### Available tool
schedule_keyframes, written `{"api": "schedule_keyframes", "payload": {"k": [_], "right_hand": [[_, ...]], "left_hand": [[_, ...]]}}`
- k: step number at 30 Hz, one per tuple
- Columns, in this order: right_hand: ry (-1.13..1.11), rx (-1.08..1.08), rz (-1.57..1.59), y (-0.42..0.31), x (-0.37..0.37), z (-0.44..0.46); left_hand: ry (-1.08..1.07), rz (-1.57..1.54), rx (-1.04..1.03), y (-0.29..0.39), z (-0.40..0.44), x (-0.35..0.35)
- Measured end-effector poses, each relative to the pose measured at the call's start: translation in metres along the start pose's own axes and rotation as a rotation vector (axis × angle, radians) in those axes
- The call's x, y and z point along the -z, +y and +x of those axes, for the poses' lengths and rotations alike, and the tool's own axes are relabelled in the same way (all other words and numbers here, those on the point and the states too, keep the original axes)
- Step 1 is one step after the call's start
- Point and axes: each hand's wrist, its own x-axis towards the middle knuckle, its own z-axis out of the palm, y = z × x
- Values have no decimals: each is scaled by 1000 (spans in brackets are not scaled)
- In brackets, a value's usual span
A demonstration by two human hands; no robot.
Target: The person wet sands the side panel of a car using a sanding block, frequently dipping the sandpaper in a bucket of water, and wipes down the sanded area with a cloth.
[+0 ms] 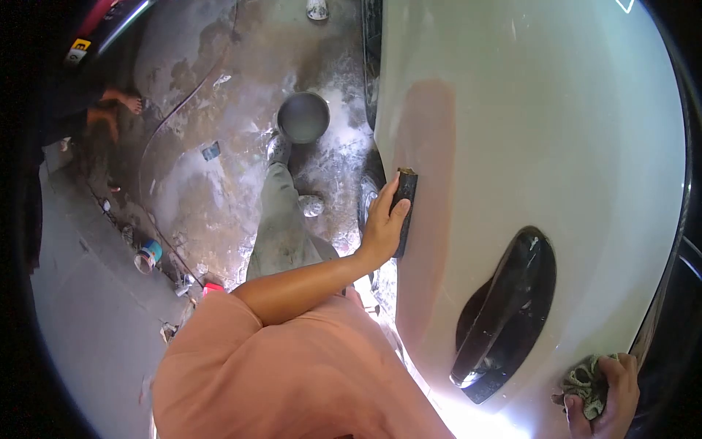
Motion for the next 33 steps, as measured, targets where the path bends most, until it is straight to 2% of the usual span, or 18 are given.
{"api": "schedule_keyframes", "payload": {"k": [2,3,6,9,12,14,15,17,18,19,22,24,27,29,30,31,33], "right_hand": [[39,-22,29,-6,-1,1],[-5,-27,-10,-16,4,5],[-101,-70,-47,-38,21,13],[-133,-124,13,-39,24,14],[-147,-110,14,-29,22,11],[-136,-72,-3,-20,21,6],[-43,-57,-24,-13,13,0],[94,-49,-43,-8,-4,-9],[129,-55,-38,-11,-8,-12],[97,-81,-1,-20,-5,-5],[195,-93,63,-17,-11,-4],[280,-5,7,-22,-12,2],[311,21,17,-20,-11,-2],[305,0,63,-19,-5,-5],[331,-13,74,-21,-6,-7],[357,-28,80,-22,-9,-9],[434,-74,111,-26,-13,-19]], "left_hand": [[3,40,-16,0,9,1],[30,47,43,4,29,1],[-43,-310,128,3,106,9],[20,-217,64,14,66,1],[-12,-105,-14,5,1,-4],[38,-38,-32,7,26,-7],[75,-6,-18,11,52,-7],[5,-129,72,-5,127,-2],[-59,-341,168,-8,154,3],[-149,-419,299,18,158,19],[-124,-273,217,-17,171,33],[-95,-371,407,35,117,62],[-77,-285,579,-8,68,108],[-140,-286,629,-17,33,133],[-263,-267,681,-45,32,157],[-330,-241,717,-42,26,171],[-294,-199,664,-16,27,185]]}}
